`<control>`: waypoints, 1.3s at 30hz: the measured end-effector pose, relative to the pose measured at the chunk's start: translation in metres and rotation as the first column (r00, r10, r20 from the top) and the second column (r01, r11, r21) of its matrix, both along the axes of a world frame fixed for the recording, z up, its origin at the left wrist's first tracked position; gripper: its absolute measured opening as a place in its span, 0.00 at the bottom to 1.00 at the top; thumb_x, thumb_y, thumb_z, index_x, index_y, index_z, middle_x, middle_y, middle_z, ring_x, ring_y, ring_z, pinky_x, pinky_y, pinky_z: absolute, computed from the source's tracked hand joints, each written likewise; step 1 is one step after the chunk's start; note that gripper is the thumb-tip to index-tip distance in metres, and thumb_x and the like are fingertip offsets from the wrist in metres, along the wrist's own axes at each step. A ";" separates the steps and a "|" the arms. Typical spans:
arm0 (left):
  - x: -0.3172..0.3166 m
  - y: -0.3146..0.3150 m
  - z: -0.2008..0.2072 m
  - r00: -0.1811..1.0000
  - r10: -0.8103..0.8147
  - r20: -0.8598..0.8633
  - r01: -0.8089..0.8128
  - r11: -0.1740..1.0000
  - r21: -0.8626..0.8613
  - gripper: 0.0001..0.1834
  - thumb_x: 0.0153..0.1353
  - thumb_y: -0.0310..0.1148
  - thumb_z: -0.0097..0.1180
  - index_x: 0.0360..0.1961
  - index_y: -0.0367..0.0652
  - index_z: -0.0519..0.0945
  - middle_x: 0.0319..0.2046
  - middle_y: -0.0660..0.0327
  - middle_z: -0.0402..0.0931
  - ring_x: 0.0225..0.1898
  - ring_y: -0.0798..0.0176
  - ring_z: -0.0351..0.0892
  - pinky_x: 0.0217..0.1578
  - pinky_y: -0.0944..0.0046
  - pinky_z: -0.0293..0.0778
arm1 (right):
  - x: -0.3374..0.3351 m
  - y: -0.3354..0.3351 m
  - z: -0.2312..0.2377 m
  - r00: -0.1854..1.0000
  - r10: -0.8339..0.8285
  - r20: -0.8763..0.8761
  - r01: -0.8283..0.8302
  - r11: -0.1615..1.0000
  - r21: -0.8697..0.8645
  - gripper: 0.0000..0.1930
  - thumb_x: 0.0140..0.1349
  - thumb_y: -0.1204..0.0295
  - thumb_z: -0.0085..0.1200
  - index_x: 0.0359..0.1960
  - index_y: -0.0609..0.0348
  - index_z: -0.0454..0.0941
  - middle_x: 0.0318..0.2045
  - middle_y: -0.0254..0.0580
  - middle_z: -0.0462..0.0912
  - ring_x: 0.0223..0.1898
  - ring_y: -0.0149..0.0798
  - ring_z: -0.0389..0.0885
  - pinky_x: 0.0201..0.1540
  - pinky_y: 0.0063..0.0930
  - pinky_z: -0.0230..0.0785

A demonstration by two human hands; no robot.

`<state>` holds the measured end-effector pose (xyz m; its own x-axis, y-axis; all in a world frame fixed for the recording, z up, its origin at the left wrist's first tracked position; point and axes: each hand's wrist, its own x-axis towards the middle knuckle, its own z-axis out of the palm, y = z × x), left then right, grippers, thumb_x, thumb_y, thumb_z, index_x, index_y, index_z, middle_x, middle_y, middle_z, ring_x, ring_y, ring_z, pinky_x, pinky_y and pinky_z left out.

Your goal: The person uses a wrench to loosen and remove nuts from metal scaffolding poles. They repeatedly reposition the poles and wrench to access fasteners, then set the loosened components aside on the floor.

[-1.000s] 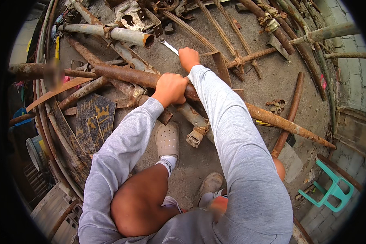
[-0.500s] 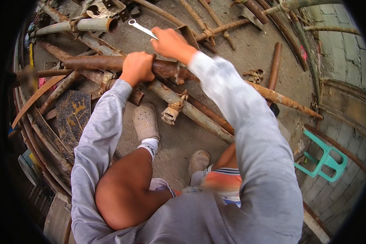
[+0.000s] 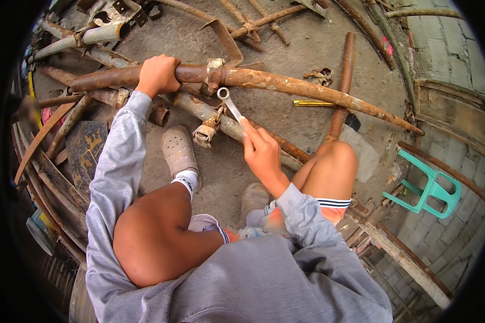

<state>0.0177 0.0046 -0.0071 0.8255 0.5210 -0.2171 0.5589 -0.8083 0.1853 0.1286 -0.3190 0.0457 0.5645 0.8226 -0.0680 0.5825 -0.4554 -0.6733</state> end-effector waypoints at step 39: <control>-0.068 0.016 -0.008 0.993 0.063 0.100 -0.089 0.953 0.289 0.43 0.36 0.59 0.77 0.55 0.52 0.81 0.52 0.61 0.79 0.59 0.57 0.74 0.58 0.44 0.66 | 0.027 0.304 -0.022 0.449 0.858 0.250 -0.854 0.494 -0.161 0.19 0.58 0.82 0.49 0.53 0.60 0.70 0.50 0.58 0.72 0.46 0.61 0.80 0.50 0.48 0.75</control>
